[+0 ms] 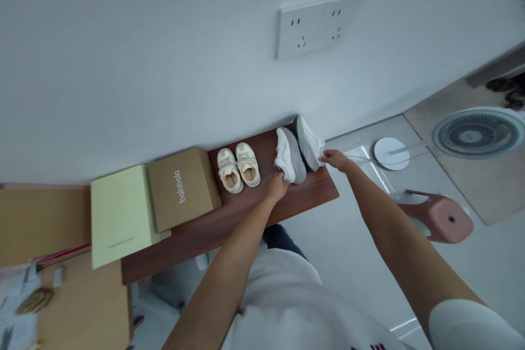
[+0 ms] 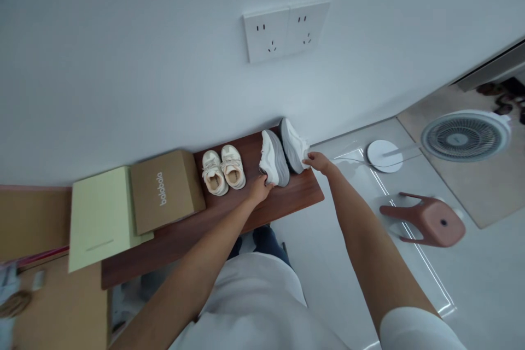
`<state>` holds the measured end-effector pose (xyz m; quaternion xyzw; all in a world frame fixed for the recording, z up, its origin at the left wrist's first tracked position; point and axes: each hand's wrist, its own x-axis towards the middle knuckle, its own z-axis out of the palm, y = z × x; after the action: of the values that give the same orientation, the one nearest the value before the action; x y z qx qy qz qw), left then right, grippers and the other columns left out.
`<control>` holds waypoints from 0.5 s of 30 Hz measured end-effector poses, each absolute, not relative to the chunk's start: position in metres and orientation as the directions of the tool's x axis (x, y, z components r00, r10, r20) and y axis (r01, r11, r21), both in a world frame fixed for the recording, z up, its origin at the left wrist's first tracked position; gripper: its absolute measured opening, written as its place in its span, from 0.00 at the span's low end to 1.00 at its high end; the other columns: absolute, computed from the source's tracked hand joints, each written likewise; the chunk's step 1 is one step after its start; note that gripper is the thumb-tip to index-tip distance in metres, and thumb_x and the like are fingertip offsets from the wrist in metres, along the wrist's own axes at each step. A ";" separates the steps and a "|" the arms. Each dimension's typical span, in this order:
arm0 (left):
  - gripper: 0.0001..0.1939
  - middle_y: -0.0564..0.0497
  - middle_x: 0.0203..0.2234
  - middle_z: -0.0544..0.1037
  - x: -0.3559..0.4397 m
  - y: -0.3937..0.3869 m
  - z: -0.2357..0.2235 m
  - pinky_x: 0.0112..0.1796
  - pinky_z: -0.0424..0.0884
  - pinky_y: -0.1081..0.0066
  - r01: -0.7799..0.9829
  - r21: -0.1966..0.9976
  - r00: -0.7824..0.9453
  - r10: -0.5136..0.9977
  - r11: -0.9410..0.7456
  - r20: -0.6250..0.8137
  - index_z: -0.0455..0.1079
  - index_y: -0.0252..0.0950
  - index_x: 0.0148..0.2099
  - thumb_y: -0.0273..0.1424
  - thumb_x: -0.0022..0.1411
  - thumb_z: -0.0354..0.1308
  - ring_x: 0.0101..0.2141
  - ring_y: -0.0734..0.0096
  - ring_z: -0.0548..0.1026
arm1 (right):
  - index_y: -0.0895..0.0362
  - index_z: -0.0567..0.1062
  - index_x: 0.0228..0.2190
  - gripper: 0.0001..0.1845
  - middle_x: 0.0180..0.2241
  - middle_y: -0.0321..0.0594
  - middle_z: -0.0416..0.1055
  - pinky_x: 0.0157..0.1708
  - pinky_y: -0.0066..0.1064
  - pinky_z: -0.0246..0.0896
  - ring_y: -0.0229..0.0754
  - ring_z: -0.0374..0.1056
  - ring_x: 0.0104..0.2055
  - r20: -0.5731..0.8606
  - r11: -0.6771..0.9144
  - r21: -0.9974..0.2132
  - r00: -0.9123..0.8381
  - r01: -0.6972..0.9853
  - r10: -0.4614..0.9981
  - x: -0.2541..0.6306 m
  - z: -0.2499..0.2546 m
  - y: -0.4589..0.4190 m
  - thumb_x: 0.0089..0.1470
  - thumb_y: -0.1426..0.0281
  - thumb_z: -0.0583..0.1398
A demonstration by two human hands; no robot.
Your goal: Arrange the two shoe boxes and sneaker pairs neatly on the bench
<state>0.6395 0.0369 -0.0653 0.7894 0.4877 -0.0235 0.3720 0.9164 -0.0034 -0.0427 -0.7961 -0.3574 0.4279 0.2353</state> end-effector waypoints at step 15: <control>0.12 0.38 0.42 0.77 0.656 0.030 -0.006 0.52 0.67 0.59 0.768 0.416 0.613 0.747 -0.487 -0.258 0.71 0.34 0.50 0.32 0.66 0.56 0.50 0.52 0.74 | 0.59 0.73 0.48 0.16 0.44 0.52 0.77 0.43 0.32 0.60 0.51 0.72 0.48 -0.233 -0.412 -0.167 0.370 0.896 0.899 0.859 0.007 -0.003 0.61 0.65 0.60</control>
<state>0.6560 0.0305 -0.0056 0.8619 0.4395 -0.0211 0.2519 0.8590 -0.0032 0.0067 -0.8277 -0.5421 0.1448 0.0059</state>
